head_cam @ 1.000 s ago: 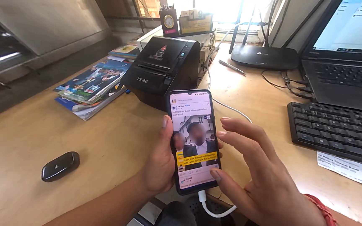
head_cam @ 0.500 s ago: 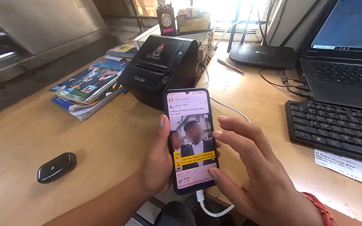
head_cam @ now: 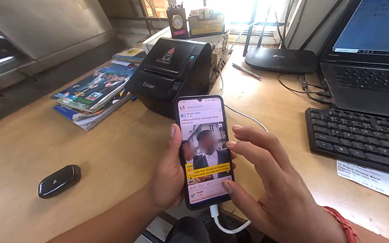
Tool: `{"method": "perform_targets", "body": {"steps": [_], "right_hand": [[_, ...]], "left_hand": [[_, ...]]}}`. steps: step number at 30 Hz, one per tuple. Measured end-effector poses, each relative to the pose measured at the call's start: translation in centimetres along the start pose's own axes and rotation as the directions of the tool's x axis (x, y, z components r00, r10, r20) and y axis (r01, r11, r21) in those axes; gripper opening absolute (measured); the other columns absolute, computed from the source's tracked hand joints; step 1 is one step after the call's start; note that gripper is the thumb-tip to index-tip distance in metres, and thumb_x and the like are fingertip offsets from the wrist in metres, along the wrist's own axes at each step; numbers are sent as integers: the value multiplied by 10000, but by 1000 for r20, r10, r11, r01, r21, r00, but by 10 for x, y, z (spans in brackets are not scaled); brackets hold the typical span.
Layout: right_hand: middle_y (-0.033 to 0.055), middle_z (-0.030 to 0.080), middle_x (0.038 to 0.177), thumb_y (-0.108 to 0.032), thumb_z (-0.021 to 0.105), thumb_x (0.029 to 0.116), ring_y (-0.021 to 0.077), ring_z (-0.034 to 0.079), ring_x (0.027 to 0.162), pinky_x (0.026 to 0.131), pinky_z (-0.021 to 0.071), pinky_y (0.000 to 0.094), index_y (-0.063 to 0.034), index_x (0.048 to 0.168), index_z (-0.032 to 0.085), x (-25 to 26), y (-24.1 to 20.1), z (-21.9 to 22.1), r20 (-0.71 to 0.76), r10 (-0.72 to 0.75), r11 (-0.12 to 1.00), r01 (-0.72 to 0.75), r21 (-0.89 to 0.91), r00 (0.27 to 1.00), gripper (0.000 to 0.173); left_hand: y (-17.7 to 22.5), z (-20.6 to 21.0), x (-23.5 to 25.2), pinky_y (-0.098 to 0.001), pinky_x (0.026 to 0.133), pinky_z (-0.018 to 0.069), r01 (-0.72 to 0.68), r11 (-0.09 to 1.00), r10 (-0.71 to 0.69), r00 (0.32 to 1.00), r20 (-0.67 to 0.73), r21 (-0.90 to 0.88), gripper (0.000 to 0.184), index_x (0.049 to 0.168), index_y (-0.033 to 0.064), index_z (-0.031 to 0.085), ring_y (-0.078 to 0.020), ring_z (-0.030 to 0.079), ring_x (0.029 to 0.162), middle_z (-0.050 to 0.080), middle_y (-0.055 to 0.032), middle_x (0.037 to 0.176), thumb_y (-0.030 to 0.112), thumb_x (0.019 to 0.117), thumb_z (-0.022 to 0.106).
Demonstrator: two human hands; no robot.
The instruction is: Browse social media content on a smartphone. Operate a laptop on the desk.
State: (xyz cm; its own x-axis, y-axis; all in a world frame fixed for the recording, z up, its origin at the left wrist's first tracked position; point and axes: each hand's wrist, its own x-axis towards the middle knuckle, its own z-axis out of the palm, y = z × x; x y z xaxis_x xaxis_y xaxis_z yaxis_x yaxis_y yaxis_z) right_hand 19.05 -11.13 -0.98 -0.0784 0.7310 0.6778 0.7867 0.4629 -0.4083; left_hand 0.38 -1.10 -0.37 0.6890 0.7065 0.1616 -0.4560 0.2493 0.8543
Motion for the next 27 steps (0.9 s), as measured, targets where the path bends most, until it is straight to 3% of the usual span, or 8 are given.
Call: {"method": "perform_targets", "body": {"steps": [4, 27], "right_hand": [[75, 483, 1492, -341, 651, 958, 182, 517, 1316, 997, 511, 341, -171, 1387, 568, 0, 0, 0, -1, -6, 1000, 6, 0, 1000, 469], [63, 485, 1489, -346, 644, 961, 171, 515, 1322, 1003, 510, 332, -175, 1370, 570, 0, 0, 0, -4, -4, 1000, 4, -3, 1000, 449]], "left_hand": [[1, 1, 0, -377, 919, 594, -19, 1000, 19, 1000, 2, 4, 592, 1335, 213, 596, -149, 688, 1088, 693, -47, 1168, 641, 1028, 326], [1, -1, 0, -376, 920, 593, -6, 1000, 6, 1000, 18, 1, 592, 1336, 218, 595, -149, 686, 1092, 692, -42, 1173, 654, 1015, 357]]}}
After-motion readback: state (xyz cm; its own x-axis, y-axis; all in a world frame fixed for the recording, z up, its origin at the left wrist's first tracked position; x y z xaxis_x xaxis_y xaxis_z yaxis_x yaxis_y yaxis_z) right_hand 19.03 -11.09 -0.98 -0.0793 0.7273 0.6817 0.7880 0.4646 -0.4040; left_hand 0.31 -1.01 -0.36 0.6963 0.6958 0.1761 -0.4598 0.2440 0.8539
